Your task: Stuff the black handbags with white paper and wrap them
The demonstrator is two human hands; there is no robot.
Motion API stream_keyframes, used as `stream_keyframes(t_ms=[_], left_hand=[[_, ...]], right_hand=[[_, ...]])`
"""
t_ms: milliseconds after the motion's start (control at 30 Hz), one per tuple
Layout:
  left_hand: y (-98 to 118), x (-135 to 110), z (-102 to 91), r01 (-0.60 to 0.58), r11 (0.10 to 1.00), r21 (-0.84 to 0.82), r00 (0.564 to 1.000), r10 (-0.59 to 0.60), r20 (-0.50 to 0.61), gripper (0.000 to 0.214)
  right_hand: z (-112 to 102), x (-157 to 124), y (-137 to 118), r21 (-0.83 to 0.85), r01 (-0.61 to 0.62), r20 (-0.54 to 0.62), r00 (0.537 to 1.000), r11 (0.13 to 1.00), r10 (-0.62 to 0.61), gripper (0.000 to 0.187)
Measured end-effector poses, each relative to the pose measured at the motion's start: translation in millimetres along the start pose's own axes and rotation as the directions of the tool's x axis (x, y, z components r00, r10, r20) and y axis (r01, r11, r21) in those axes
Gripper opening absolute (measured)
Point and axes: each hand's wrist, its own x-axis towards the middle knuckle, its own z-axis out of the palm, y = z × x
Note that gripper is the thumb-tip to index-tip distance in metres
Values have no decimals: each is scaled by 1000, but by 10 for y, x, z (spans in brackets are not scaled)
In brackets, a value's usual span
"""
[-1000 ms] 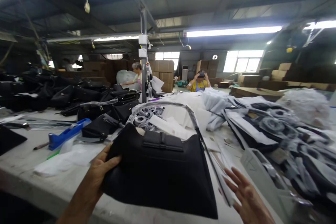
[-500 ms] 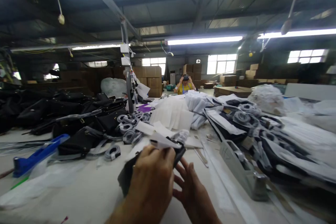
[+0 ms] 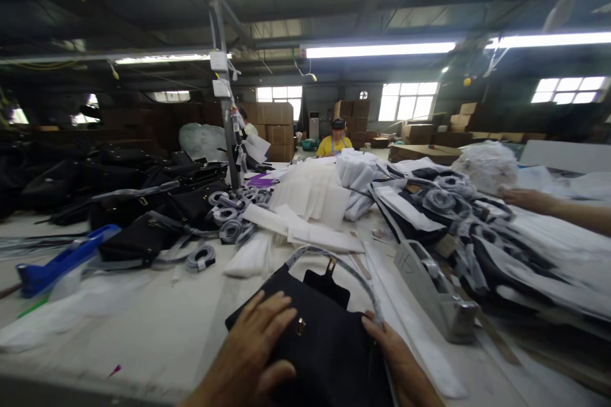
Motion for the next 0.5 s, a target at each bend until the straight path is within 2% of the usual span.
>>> stream_keyframes(t_ms=[33,67,100,133,167,200,233,267,300,367,433,500], left_hand=[[-177,-105,-26,183,983,-26,983,-183,-5,50],[-336,-190,-39,396,914,-85,917,-398,-8,50],[-467,-254,-42,566,807,-167,821,-571,24,54],[-563,-296,-40,690,675,-261,716,-691,106,57],[-619,-318,-35,777,514,-363,609,-761,226,60],[-634,-323,-29,823,343,-452,521,-772,363,63],[-614,-316,-25,838,177,-517,460,-738,494,65],[-565,-301,-22,828,33,-559,429,-679,596,65],[-499,-282,-22,804,-78,-590,426,-618,661,64],[-362,-245,-33,728,-196,-657,468,-557,686,61],[-273,-221,-57,624,-229,-747,526,-584,619,61],[-250,-218,-94,511,-221,-831,548,-660,513,69]], right_hand=[[11,11,-8,6,-25,-6,1000,1000,25,61],[19,22,-18,12,-49,-8,999,999,49,66],[24,32,-29,13,-67,-9,998,998,67,71],[27,41,-41,0,-72,-20,997,997,72,76],[31,48,-53,-22,-64,-33,997,998,63,80],[36,53,-65,-50,-43,-37,998,998,41,83],[45,54,-78,-77,-16,-31,999,997,14,84],[58,54,-92,-99,11,-15,1000,995,-13,84],[76,54,-106,-117,39,5,999,992,-38,82],[131,52,-137,-151,88,34,996,985,-84,79],[212,54,-173,-193,132,60,991,972,-123,77],[317,62,-222,-229,195,110,979,954,-174,74]])
